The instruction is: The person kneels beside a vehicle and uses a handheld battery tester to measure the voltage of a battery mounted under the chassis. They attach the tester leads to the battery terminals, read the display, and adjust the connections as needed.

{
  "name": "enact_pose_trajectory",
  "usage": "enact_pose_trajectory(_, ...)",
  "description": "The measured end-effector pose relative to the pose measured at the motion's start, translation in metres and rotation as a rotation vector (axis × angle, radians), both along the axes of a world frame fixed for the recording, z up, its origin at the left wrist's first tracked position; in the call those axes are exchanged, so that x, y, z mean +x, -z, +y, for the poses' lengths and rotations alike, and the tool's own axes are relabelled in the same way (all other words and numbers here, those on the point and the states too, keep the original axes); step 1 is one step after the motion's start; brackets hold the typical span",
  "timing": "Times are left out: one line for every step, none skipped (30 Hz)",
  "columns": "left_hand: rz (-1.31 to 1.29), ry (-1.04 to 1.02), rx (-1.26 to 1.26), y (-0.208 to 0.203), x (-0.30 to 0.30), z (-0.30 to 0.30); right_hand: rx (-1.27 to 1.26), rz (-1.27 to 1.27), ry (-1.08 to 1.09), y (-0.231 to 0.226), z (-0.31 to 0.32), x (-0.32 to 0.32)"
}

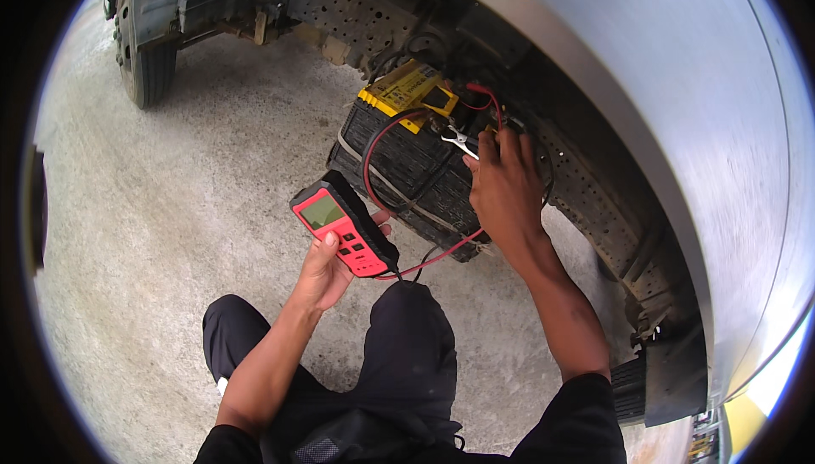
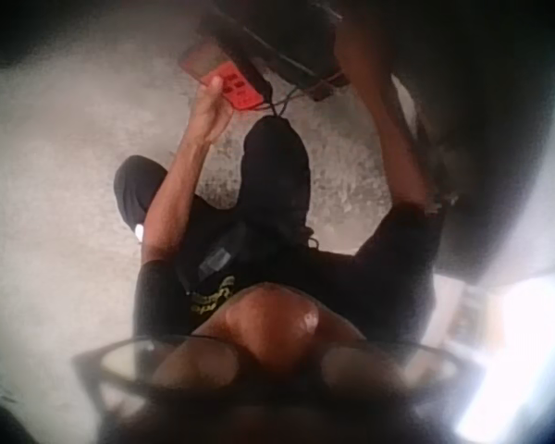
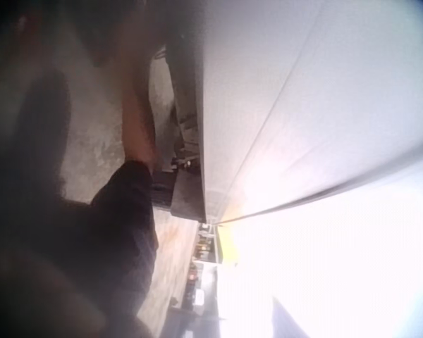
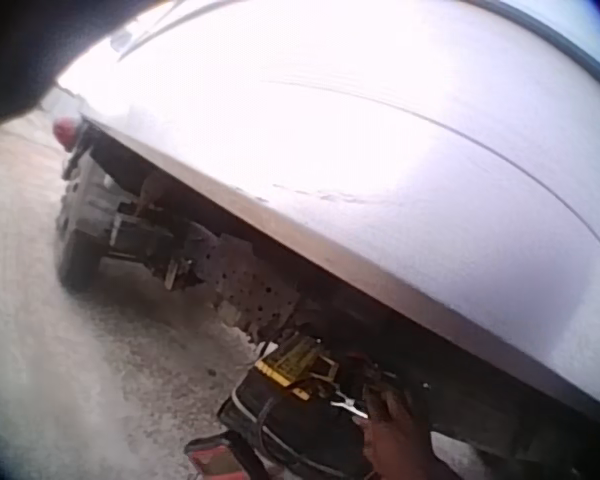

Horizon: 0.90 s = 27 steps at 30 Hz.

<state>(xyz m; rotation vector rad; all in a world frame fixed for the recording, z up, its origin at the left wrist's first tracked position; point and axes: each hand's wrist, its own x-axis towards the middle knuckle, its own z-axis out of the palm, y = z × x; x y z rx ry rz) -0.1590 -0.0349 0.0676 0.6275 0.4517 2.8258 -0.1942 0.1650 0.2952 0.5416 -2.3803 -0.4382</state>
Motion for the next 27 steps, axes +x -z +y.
enact_pose_trajectory(-0.019,-0.009,0.009,-0.002,0.001,0.001,0.02,0.015,0.003,0.003,0.003,-0.007)
enact_pose_trajectory(-0.038,-0.018,0.018,-0.003,0.002,0.002,0.04,0.031,0.005,0.005,0.003,-0.011)
enact_pose_trajectory(-0.025,-0.011,0.009,-0.004,0.003,0.002,0.041,0.029,0.003,0.005,0.003,-0.013)
enact_pose_trajectory(-0.013,-0.004,0.002,-0.005,0.003,0.003,0.043,0.026,0.001,0.005,0.001,-0.014)
enact_pose_trajectory(0.0,0.003,-0.005,-0.006,0.003,0.004,0.045,0.023,-0.001,0.005,0.0,-0.016)
enact_pose_trajectory(-0.003,0.0,-0.02,-0.007,0.004,0.006,0.033,0.03,-0.016,0.006,-0.002,-0.018)
enact_pose_trajectory(-0.007,-0.004,-0.035,-0.008,0.005,0.006,0.019,0.038,-0.031,0.008,-0.005,-0.02)
enact_pose_trajectory(-0.01,-0.008,-0.051,-0.009,0.006,0.006,0.005,0.046,-0.047,0.009,-0.008,-0.021)
enact_pose_trajectory(-0.025,-0.016,-0.071,-0.007,0.006,0.008,-0.001,0.049,-0.029,0.01,-0.01,-0.022)
enact_pose_trajectory(-0.042,-0.025,-0.09,-0.004,0.006,0.011,-0.006,0.051,-0.014,0.011,-0.011,-0.024)
enact_pose_trajectory(-0.058,-0.034,-0.109,-0.002,0.005,0.013,-0.011,0.053,0.002,0.012,-0.012,-0.025)
enact_pose_trajectory(-0.065,-0.04,-0.119,0.0,0.005,0.012,-0.022,0.047,0.007,0.012,-0.013,-0.026)
enact_pose_trajectory(-0.074,-0.044,-0.128,-0.003,0.006,0.011,-0.031,0.039,0.014,0.012,-0.014,-0.026)
enact_pose_trajectory(-0.083,-0.047,-0.136,-0.004,0.007,0.011,-0.041,0.031,0.022,0.012,-0.015,-0.026)
enact_pose_trajectory(-0.086,-0.047,-0.144,-0.003,0.007,0.013,-0.023,0.042,0.031,0.012,-0.016,-0.025)
enact_pose_trajectory(-0.088,-0.048,-0.154,-0.002,0.006,0.013,-0.009,0.053,0.04,0.011,-0.019,-0.023)
enact_pose_trajectory(-0.091,-0.049,-0.164,-0.003,0.006,0.013,0.006,0.065,0.048,0.011,-0.021,-0.022)
enact_pose_trajectory(-0.082,-0.034,-0.177,-0.004,0.007,0.012,0.025,0.083,0.04,0.013,-0.021,-0.022)
enact_pose_trajectory(-0.072,-0.017,-0.19,-0.008,0.008,0.009,0.043,0.103,0.034,0.015,-0.021,-0.023)
enact_pose_trajectory(-0.062,-0.001,-0.203,-0.011,0.009,0.008,0.061,0.123,0.027,0.017,-0.02,-0.024)
enact_pose_trajectory(-0.052,-0.02,-0.236,-0.008,0.008,0.008,0.062,0.131,0.02,0.019,-0.018,-0.026)
enact_pose_trajectory(-0.044,-0.039,-0.268,-0.004,0.007,0.009,0.065,0.137,0.013,0.021,-0.017,-0.028)
enact_pose_trajectory(-0.035,-0.058,-0.3,-0.002,0.006,0.009,0.067,0.144,0.005,0.022,-0.016,-0.03)
enact_pose_trajectory(-0.025,-0.07,-0.288,0.0,0.006,0.01,0.065,0.151,0.012,0.023,-0.016,-0.03)
enact_pose_trajectory(-0.017,-0.082,-0.276,-0.001,0.007,0.011,0.063,0.156,0.018,0.023,-0.016,-0.031)
enact_pose_trajectory(-0.009,-0.094,-0.264,-0.001,0.008,0.013,0.061,0.161,0.025,0.024,-0.016,-0.031)
enact_pose_trajectory(0.004,-0.105,-0.278,0.001,0.008,0.014,0.08,0.163,0.037,0.024,-0.015,-0.03)
